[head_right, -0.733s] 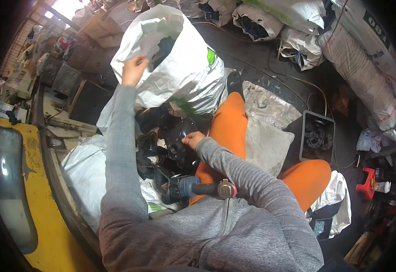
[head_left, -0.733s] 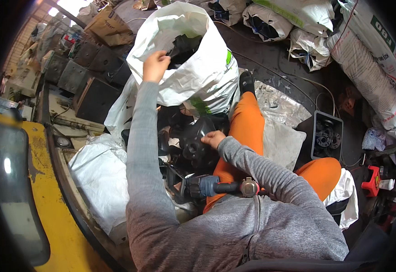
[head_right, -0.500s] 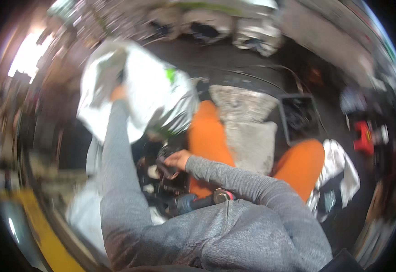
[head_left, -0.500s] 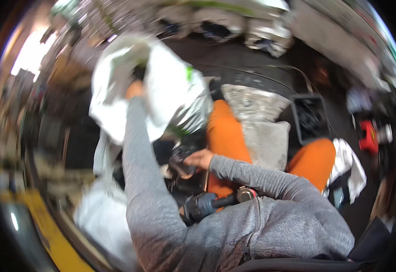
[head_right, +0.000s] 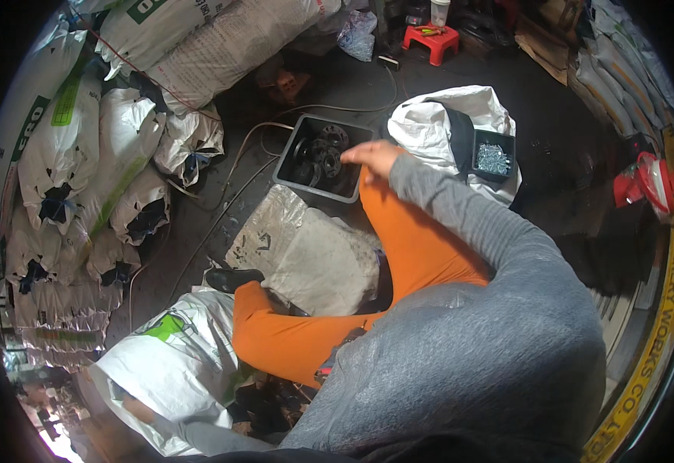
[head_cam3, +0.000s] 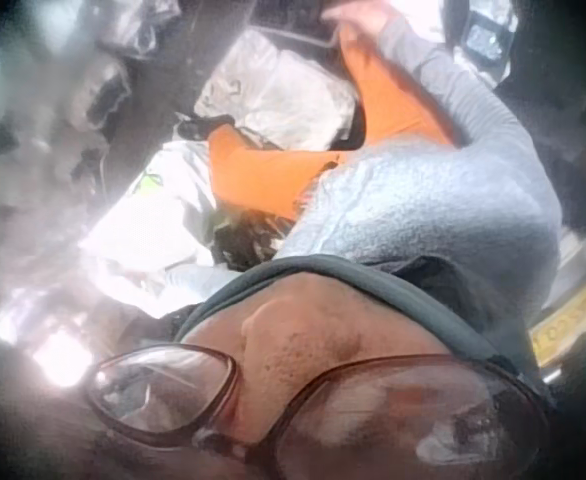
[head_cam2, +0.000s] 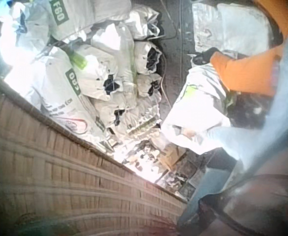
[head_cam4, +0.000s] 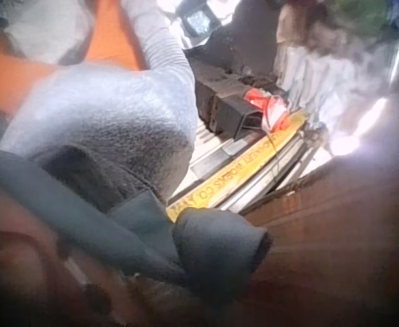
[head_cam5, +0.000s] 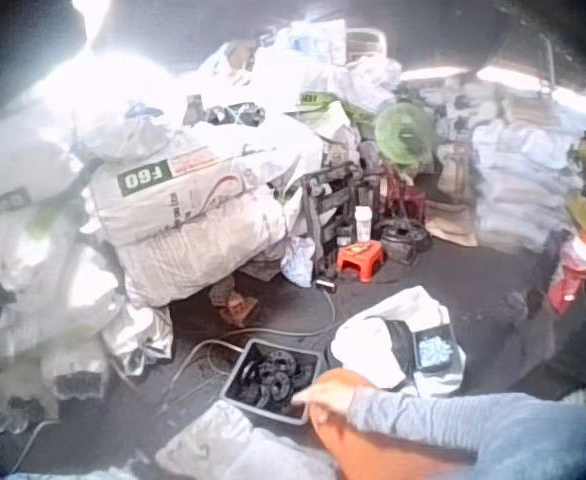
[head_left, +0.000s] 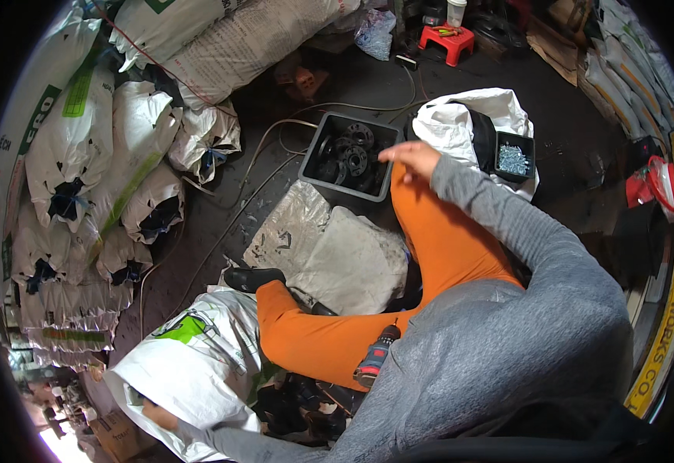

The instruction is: The person sits on the floor and uses a cordless drill to fasten screws into a black mechanical part resting on their lap. They repeatedly pick up screws from a nearby tray, align them, and drive them into the part.

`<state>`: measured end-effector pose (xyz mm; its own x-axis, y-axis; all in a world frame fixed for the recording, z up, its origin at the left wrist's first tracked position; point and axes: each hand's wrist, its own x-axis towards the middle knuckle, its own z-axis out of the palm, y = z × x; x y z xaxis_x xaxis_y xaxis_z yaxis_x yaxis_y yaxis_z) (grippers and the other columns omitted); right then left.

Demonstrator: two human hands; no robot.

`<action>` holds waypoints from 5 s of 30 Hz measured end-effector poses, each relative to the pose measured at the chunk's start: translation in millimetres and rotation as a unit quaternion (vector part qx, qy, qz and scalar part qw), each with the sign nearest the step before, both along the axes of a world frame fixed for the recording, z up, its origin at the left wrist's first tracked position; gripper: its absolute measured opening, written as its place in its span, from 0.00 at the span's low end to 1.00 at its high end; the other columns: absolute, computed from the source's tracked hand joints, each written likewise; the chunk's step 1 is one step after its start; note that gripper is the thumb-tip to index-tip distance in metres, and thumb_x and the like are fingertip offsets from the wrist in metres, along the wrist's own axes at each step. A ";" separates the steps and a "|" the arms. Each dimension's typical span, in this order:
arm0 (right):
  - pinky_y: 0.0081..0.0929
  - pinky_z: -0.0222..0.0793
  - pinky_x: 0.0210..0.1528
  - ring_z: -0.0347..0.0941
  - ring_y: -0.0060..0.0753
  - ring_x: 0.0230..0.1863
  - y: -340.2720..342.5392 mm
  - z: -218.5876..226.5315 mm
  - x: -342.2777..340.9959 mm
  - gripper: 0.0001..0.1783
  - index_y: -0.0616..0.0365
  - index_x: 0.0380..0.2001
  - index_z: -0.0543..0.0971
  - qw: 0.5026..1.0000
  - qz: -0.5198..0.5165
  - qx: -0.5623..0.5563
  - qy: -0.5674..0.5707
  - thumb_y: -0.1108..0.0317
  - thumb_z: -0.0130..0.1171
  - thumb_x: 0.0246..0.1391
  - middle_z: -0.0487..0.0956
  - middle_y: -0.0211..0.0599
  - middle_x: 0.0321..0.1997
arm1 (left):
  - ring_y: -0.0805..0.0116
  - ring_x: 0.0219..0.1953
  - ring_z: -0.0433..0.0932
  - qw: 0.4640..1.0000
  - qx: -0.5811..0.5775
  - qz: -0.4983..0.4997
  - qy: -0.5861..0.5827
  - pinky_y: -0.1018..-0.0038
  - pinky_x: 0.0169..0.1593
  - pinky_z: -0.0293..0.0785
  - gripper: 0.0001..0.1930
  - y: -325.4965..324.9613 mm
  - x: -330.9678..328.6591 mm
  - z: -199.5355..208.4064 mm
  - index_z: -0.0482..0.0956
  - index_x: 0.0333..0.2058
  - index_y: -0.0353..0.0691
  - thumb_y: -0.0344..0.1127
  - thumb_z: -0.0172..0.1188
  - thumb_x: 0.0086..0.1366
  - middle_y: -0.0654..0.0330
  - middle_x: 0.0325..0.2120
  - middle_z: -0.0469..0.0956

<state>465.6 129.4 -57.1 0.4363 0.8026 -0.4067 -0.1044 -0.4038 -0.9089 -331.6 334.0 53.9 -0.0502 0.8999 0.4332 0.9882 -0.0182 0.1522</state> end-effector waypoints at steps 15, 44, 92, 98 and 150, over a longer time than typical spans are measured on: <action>0.38 0.68 0.60 0.72 0.47 0.58 176.3 -156.4 112.9 0.25 0.57 0.49 0.80 0.854 0.030 -0.361 -0.373 0.54 0.58 0.50 0.76 0.46 0.56 | 0.63 0.19 0.70 0.856 -0.156 -0.488 -0.061 0.67 0.25 0.69 0.41 -165.0 435.4 -78.3 0.69 0.61 0.46 0.27 0.67 0.43 0.60 0.19 0.69; 0.31 0.68 0.27 0.72 0.32 0.24 12.0 -99.9 -138.2 0.14 0.52 0.39 0.79 0.620 0.401 0.488 -0.467 0.67 0.62 0.46 0.69 0.28 0.22 | 0.52 0.42 0.80 0.876 -0.376 -0.205 -0.223 0.63 0.44 0.76 0.33 -353.9 349.3 -70.5 0.74 0.54 0.43 0.32 0.71 0.45 0.54 0.43 0.76; 0.34 0.71 0.57 0.72 0.34 0.58 -64.5 -34.3 -169.7 0.15 0.57 0.52 0.70 0.799 0.039 -0.099 0.591 0.68 0.51 0.64 0.76 0.43 0.55 | 0.61 0.45 0.82 0.861 -0.360 -0.248 -0.260 0.71 0.49 0.77 0.43 -309.7 412.2 -1.6 0.66 0.61 0.37 0.34 0.74 0.44 0.51 0.45 0.81; 0.37 0.73 0.57 0.71 0.39 0.60 -66.6 -46.8 -170.3 0.23 0.65 0.62 0.62 0.783 0.090 -0.057 0.613 0.72 0.43 0.65 0.72 0.49 0.59 | 0.60 0.49 0.79 0.872 -0.321 -0.296 -0.221 0.69 0.55 0.72 0.34 -294.6 395.5 -17.9 0.71 0.56 0.37 0.30 0.70 0.48 0.49 0.47 0.79; 0.26 0.60 0.24 0.59 0.19 0.20 -16.6 -115.4 -184.5 0.19 0.60 0.25 0.77 0.985 0.137 -0.028 0.106 0.55 0.70 0.47 0.67 0.24 0.16 | 0.63 0.39 0.81 0.855 -0.456 -0.185 -0.164 0.68 0.44 0.75 0.15 -214.0 408.4 -36.0 0.79 0.41 0.36 0.26 0.65 0.53 0.57 0.35 0.81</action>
